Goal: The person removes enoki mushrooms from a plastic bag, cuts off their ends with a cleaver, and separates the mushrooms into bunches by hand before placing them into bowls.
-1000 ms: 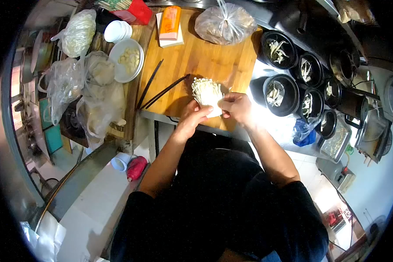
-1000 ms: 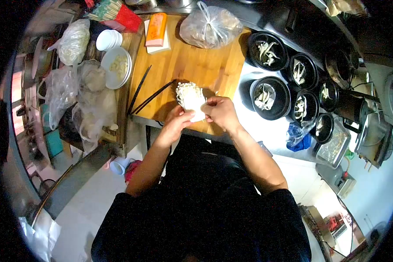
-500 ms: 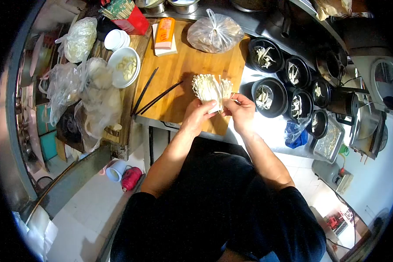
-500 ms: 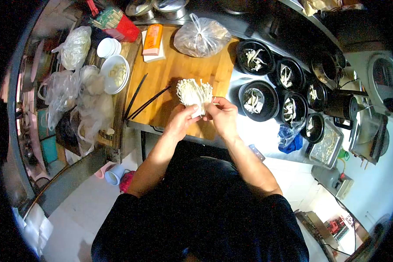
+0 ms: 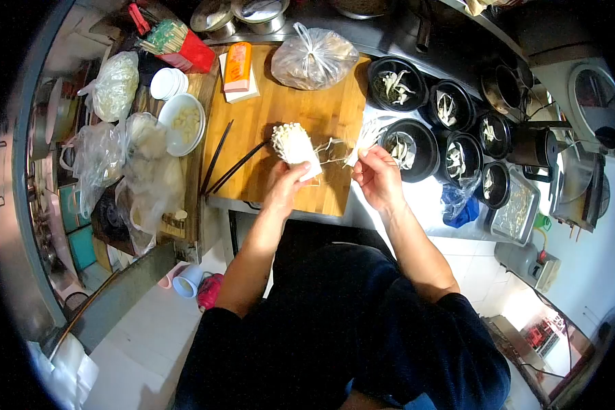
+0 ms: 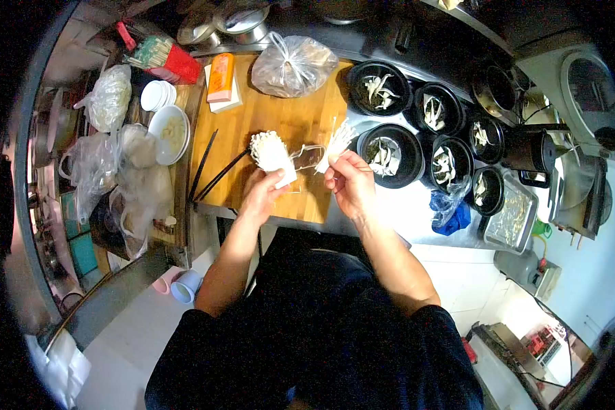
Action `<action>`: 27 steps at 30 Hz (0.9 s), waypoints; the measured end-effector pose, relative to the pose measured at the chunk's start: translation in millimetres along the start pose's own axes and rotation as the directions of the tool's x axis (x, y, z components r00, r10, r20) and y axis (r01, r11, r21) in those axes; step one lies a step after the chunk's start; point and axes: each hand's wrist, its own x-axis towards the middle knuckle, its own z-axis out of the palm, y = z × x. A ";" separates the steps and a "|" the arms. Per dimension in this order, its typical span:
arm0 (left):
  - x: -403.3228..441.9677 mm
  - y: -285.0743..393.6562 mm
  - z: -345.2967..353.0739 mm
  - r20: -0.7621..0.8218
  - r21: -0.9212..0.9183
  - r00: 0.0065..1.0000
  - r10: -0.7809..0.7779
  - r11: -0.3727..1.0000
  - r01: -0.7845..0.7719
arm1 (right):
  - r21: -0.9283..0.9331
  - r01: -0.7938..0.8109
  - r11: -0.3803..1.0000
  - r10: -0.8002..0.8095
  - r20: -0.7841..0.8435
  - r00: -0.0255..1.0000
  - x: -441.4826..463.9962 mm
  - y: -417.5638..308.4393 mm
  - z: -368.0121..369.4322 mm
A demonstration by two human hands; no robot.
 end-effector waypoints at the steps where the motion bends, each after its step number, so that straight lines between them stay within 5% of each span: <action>1: 1.1 2.9 -6.5 -0.046 0.096 0.999 0.017 0.995 -0.013 | 0.003 -0.023 1.000 0.023 0.014 1.000 1.1 -1.6 -1.6; 3: 5.6 7.4 -21.2 -0.071 0.146 0.997 0.014 0.989 -0.004 | 0.010 -0.046 0.999 0.046 0.028 0.999 4.1 -2.7 -4.8; 5: 13.8 1.1 -40.1 -0.140 0.393 0.988 0.067 0.920 -0.006 | -0.005 -0.064 0.998 0.064 0.011 0.998 7.5 -2.9 -7.1; 7: 18.7 -2.0 -55.1 -0.131 0.397 0.990 0.051 0.918 0.006 | 0.003 -0.065 0.998 0.065 0.019 0.998 8.4 -7.6 -7.3; 9: 22.0 -4.6 -64.6 -0.164 0.625 0.986 0.021 0.775 0.088 | 0.011 -0.067 0.998 0.067 0.026 0.997 8.6 -13.4 -7.1; 10: 10.2 9.7 -50.7 -0.210 0.785 0.975 0.074 0.607 0.123 | 0.008 -0.070 0.998 0.069 0.019 0.997 8.8 -16.4 -6.8; 11: 1.4 18.5 -39.3 -0.209 0.787 0.975 0.074 0.605 0.123 | 0.004 -0.073 0.997 0.073 0.012 0.997 9.2 -19.0 -6.8; 13: -11.3 24.3 -22.0 -0.155 0.985 0.925 0.348 0.124 0.119 | -0.013 -0.071 0.997 0.071 0.022 0.997 10.5 -23.0 -7.9; 14: -13.4 15.2 -17.3 0.048 0.993 0.722 0.690 -0.111 0.040 | -0.032 -0.069 0.997 0.070 0.032 0.997 11.6 -25.0 -8.3; 15: -12.1 20.9 -8.4 0.054 0.993 0.721 0.691 -0.116 0.038 | -0.027 -0.064 0.998 0.065 0.034 0.997 13.9 -27.6 -8.9; 17: -15.6 43.5 16.1 0.072 0.976 0.789 0.610 0.119 -0.181 | -0.106 -0.046 0.993 0.050 0.036 0.998 14.8 -30.6 -11.4; 18: -14.4 51.0 33.1 0.023 0.886 0.934 0.355 0.426 -0.184 | -0.104 -0.045 0.994 0.049 0.036 0.998 13.9 -33.6 -10.2; 19: -13.9 57.5 57.7 0.124 0.721 0.952 0.281 0.633 -0.281 | -0.153 -0.029 0.988 0.032 0.018 0.999 13.9 -38.8 -6.5; 24: 21.7 62.1 132.8 0.344 0.585 0.928 0.141 0.741 -0.330 | -0.314 0.105 0.944 -0.091 0.060 0.994 19.9 -60.7 -5.4; 27: 38.8 69.8 157.2 0.390 0.633 0.913 0.120 0.685 -0.360 | -0.341 0.167 0.925 -0.148 0.081 0.986 33.0 -74.7 -14.6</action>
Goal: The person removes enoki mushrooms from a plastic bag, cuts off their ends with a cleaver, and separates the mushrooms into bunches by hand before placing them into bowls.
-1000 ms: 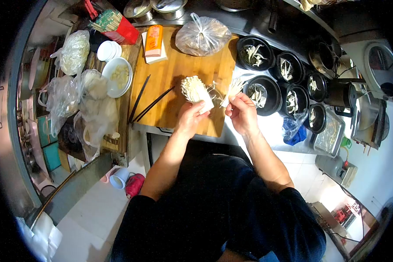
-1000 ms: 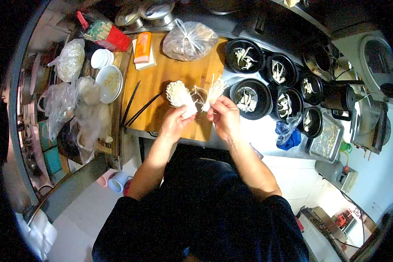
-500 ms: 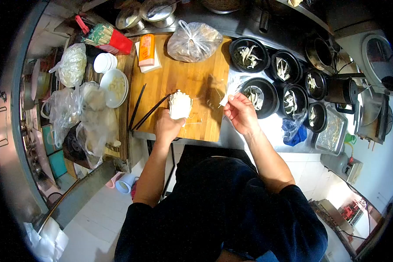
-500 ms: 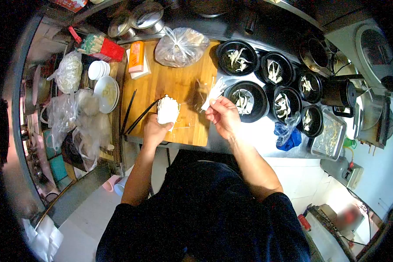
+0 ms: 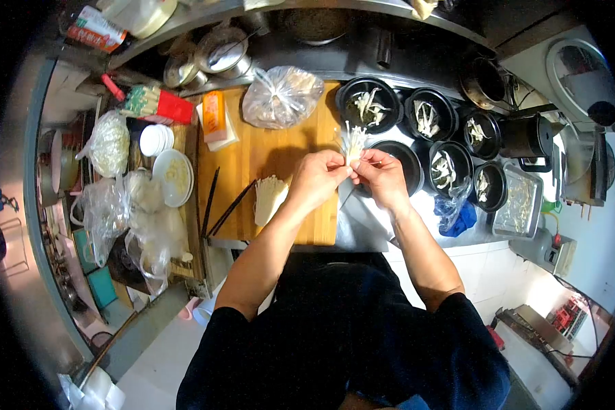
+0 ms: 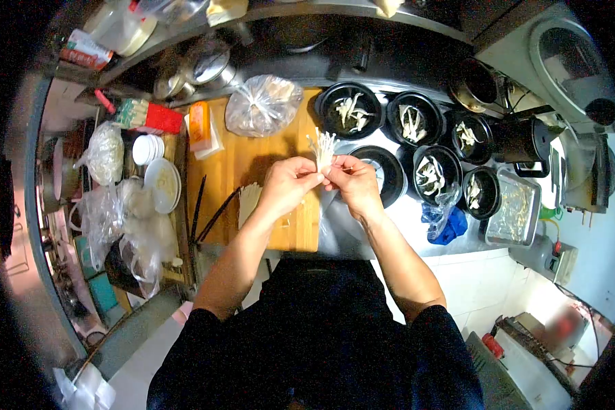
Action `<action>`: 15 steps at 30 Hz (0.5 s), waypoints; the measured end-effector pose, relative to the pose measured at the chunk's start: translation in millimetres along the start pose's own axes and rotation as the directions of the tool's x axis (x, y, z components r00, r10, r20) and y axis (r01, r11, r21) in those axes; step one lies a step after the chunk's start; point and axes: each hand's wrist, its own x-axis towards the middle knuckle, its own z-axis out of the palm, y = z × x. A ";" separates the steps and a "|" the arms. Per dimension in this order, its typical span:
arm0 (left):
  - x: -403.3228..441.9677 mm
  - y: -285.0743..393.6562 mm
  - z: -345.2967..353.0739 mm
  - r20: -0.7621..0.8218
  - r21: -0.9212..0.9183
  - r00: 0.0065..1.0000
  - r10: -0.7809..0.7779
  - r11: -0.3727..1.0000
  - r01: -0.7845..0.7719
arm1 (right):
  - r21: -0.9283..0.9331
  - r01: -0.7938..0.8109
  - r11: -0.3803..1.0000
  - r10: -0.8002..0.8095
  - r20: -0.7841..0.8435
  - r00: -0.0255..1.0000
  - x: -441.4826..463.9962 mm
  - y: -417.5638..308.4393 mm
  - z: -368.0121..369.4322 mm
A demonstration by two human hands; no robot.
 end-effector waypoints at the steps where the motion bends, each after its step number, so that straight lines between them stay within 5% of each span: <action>1: 8.2 3.9 3.5 0.010 0.006 1.000 0.008 1.000 -0.008 | -0.021 -0.004 1.000 0.004 -0.018 1.000 1.3 -7.0 -3.4; 6: 47.1 13.5 19.2 0.002 -0.139 0.995 -0.101 0.985 0.101 | -0.052 0.045 0.998 -0.046 -0.012 0.999 14.2 -36.1 -16.1; 15: 99.1 15.0 31.2 0.076 -0.243 0.997 -0.015 0.969 0.033 | -0.054 0.099 0.994 -0.105 -0.112 0.988 43.5 -53.5 -35.5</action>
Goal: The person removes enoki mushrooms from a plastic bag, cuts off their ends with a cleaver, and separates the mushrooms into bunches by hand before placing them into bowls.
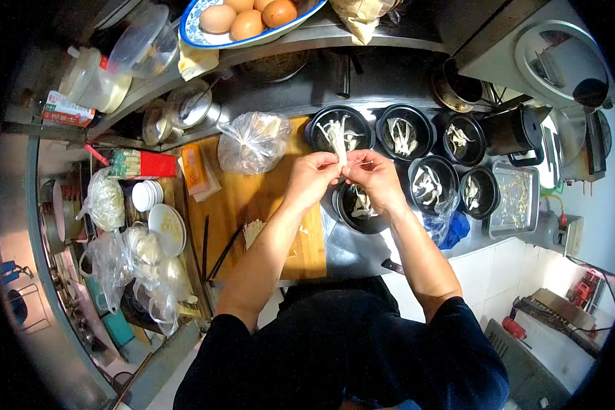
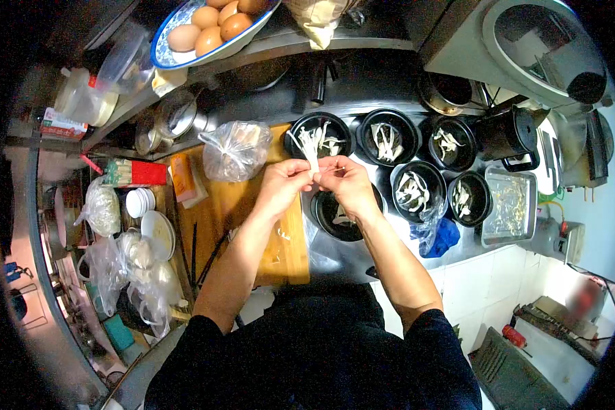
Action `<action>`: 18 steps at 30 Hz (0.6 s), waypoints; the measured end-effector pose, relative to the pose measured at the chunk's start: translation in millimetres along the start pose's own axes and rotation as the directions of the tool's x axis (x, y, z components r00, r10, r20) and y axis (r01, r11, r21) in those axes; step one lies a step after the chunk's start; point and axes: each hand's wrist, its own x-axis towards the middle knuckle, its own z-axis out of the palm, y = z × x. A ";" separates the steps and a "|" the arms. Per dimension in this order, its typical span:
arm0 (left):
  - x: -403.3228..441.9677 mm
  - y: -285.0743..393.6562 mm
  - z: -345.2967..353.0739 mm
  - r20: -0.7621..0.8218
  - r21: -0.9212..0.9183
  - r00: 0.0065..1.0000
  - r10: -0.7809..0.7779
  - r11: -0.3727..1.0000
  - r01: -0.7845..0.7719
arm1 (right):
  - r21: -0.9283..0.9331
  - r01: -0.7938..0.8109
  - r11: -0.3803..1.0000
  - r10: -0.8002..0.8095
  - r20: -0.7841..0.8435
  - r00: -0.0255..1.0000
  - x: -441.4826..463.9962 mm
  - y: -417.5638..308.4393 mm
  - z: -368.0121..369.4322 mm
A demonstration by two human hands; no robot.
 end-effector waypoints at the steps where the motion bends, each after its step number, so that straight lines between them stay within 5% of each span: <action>1: 4.6 -1.1 0.8 0.010 -0.017 1.000 0.012 1.000 -0.012 | -0.013 0.020 1.000 -0.020 -0.005 1.000 3.7 -0.4 -1.8; 13: 39.7 -1.2 -3.4 0.019 0.171 0.999 -0.033 0.985 0.029 | -0.162 0.051 0.985 -0.050 0.010 0.999 41.4 10.2 -19.3; 18: 36.8 5.3 -2.2 0.028 0.096 0.995 -0.091 0.991 0.088 | -0.184 0.051 0.982 -0.057 -0.026 0.998 45.2 16.7 -18.6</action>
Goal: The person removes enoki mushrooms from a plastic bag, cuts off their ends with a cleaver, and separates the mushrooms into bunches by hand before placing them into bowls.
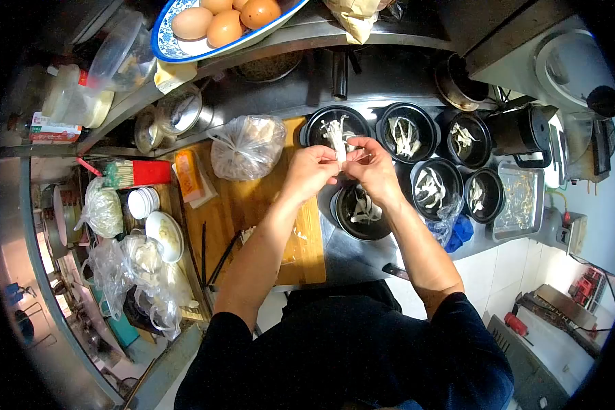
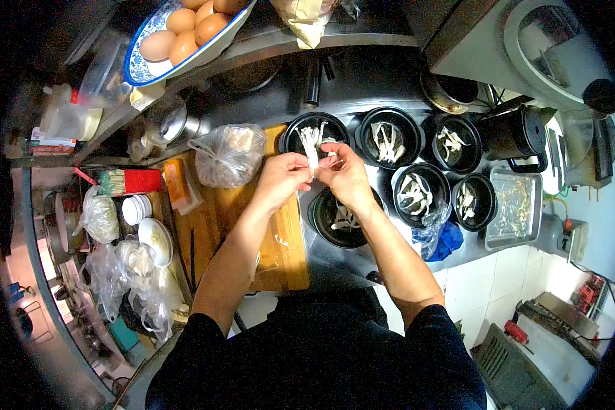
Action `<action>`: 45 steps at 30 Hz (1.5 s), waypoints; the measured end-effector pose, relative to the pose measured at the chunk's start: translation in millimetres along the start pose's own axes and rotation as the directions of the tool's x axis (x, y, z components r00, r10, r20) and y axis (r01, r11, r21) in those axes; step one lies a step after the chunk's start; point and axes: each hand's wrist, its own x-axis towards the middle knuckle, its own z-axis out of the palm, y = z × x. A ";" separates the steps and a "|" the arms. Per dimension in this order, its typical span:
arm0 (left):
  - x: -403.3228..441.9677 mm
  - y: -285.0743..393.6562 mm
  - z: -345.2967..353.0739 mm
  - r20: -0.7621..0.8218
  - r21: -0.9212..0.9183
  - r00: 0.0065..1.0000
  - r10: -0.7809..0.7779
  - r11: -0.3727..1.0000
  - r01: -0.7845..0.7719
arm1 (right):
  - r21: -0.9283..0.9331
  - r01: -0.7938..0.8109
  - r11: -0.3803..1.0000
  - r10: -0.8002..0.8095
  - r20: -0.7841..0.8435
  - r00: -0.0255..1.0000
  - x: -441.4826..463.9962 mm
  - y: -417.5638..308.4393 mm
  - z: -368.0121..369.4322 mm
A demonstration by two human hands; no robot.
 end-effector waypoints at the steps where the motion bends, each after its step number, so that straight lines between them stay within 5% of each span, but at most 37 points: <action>1: -1.4 2.4 -0.3 0.011 -0.031 1.000 -0.022 0.999 0.023 | 0.007 0.007 1.000 -0.007 -0.003 1.000 0.6 2.4 0.1; 8: 5.7 -2.9 -6.1 0.065 -0.008 0.996 -0.055 0.998 0.056 | 0.063 -0.023 0.998 0.023 -0.003 1.000 0.8 4.8 -3.3; 20: 14.0 -6.6 14.0 -0.178 0.275 0.982 0.061 0.962 -0.009 | 0.002 0.038 0.999 -0.038 -0.058 0.998 4.5 10.0 -2.6; 24: 15.0 -2.9 13.1 -0.139 0.107 0.990 -0.013 0.994 0.028 | -0.011 0.039 0.999 -0.040 -0.057 0.998 7.7 13.6 -5.8; 31: 10.2 4.1 5.9 -0.008 -0.153 0.990 -0.144 0.978 0.141 | 0.314 -0.166 0.935 0.157 0.055 0.986 3.4 -3.9 -11.7; 39: 19.9 -4.3 -13.8 -0.137 -0.145 0.982 -0.129 0.983 0.109 | 0.303 -0.158 0.940 0.146 0.062 0.987 4.3 -17.4 -38.3; 45: 33.9 -0.3 -26.4 -0.287 0.360 0.956 -0.055 0.919 0.161 | 0.173 -0.105 0.979 0.105 0.007 0.994 18.9 -19.3 -52.4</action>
